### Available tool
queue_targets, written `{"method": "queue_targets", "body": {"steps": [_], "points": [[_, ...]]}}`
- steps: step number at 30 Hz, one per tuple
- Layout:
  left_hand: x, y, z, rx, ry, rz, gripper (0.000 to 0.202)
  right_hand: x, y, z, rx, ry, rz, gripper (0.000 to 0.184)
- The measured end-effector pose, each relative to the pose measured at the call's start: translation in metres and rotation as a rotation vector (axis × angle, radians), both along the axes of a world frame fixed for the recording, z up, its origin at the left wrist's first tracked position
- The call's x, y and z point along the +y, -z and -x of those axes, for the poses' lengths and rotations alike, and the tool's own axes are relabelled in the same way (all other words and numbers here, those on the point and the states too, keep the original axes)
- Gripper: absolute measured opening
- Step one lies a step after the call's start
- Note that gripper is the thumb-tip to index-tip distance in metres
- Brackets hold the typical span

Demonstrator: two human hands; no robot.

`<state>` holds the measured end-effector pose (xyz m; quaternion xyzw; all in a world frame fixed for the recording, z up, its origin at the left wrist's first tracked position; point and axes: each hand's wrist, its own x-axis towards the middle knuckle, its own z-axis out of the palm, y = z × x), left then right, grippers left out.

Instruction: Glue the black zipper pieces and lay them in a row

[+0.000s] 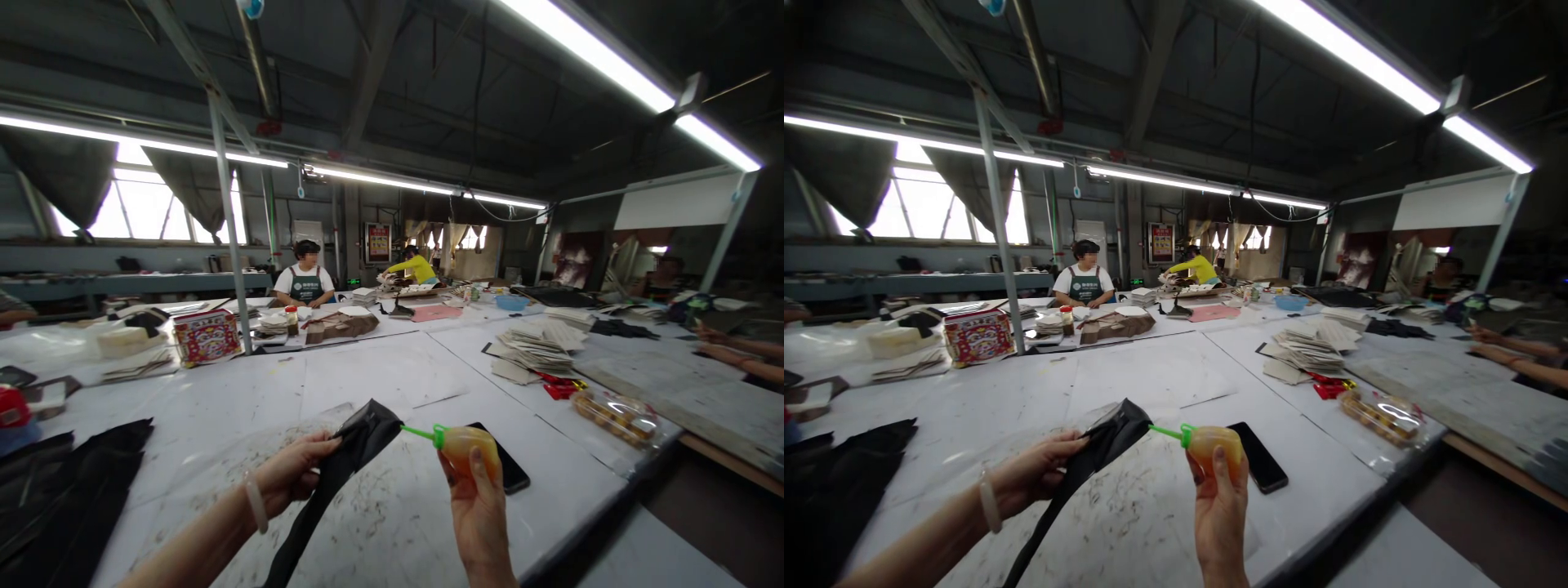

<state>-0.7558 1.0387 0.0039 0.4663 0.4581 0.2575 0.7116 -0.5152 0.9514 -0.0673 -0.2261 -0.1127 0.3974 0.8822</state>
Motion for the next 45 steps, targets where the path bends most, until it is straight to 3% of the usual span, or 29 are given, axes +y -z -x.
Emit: {"method": "queue_targets", "body": {"steps": [4, 15, 23, 28, 35, 37, 41, 45], "points": [[0.002, 0.004, 0.001, -0.021, -0.023, 0.045, 0.047, 0.000, 0.001, 0.001, -0.005, 0.011, 0.007, 0.038], [0.002, 0.008, 0.000, 0.018, -0.023, 0.044, 0.064, -0.001, 0.005, 0.004, -0.046, 0.007, 0.037, 0.054], [0.005, 0.013, -0.001, 0.006, -0.034, 0.041, 0.056, -0.007, -0.003, 0.017, -0.108, 0.008, 0.069, 0.062], [0.009, 0.021, -0.001, -0.009, -0.046, 0.046, 0.050, -0.008, -0.001, 0.022, -0.156, -0.014, 0.088, 0.066], [0.010, 0.020, -0.001, 0.003, -0.057, 0.064, 0.048, -0.009, 0.001, 0.030, -0.140, -0.049, 0.111, 0.075], [0.009, 0.021, -0.001, 0.003, -0.060, 0.067, 0.049, -0.008, 0.001, 0.031, -0.100, -0.106, 0.098, 0.070], [0.016, 0.026, -0.001, -0.006, -0.095, 0.051, 0.047, -0.007, 0.006, 0.030, 0.105, -0.349, 0.132, 0.042], [0.040, 0.035, 0.008, 0.129, -0.189, -0.071, 0.035, -0.005, 0.019, 0.027, 0.145, -0.444, 0.201, 0.034]]}}
